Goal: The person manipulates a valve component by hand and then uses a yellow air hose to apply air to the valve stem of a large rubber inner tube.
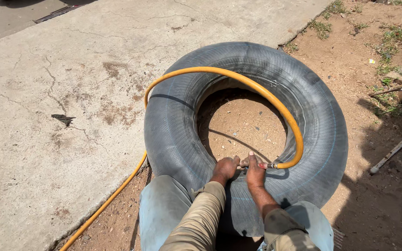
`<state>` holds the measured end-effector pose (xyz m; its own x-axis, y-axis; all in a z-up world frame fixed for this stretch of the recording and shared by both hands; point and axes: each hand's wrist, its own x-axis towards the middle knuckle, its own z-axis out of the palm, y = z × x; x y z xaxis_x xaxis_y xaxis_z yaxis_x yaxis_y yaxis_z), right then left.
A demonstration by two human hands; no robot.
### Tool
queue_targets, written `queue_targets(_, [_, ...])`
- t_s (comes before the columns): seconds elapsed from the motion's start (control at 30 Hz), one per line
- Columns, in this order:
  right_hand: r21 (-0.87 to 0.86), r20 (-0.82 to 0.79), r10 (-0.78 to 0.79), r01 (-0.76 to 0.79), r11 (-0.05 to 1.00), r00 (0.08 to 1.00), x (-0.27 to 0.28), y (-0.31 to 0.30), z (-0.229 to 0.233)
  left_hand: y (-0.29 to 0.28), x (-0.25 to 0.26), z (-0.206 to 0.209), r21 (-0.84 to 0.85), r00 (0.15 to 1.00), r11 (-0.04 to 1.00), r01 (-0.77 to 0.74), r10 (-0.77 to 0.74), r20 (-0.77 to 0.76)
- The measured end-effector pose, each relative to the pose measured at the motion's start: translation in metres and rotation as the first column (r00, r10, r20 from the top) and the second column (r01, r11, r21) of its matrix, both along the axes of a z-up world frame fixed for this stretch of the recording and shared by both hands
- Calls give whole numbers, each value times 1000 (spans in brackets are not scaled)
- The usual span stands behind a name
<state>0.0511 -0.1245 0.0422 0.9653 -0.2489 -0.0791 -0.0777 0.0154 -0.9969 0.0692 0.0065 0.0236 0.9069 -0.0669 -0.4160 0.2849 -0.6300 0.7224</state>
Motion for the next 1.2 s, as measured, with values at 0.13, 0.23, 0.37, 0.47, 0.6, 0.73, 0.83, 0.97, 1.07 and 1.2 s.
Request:
queue_targets(0.13, [55,-40,-25,27,998,999,-4,-3,8,-1,-7,14,-2,995,998,-68,68,-72])
queue_targets(0.23, [20,-47,3,-3,1000,999,-9,-2,18,2,-11,19,-9,997,998,-69,69,-18])
queue_targets(0.37, [-73,-78,-1,-5,997,997,-13,9,26,7,-17,19,-56,994,993,-106,106,11])
queue_targets(0.47, [-56,-8,49,-49,997,999,-8,17,28,12,-17,24,-143,988,979,-149,152,14])
queue_targets(0.6, [75,89,113,-119,990,990,-7,14,24,11,-19,33,-124,990,982,-142,142,-4])
queue_targets(0.73, [255,-43,194,-177,951,980,-7,6,21,11,-18,36,-116,991,984,-137,135,-20])
queue_targets(0.83, [281,-17,238,-223,933,971,-7,0,17,7,-17,30,-121,992,984,-129,130,0])
queue_targets(0.97, [260,-16,296,-282,924,955,1,6,10,15,-16,19,-148,985,974,-173,170,-34])
queue_targets(1.07, [181,-19,317,-308,934,948,6,6,9,16,-14,12,-188,987,969,-160,160,-17])
queue_targets(1.2, [223,-97,273,-247,943,957,4,13,13,14,-11,9,-179,984,968,-175,179,2])
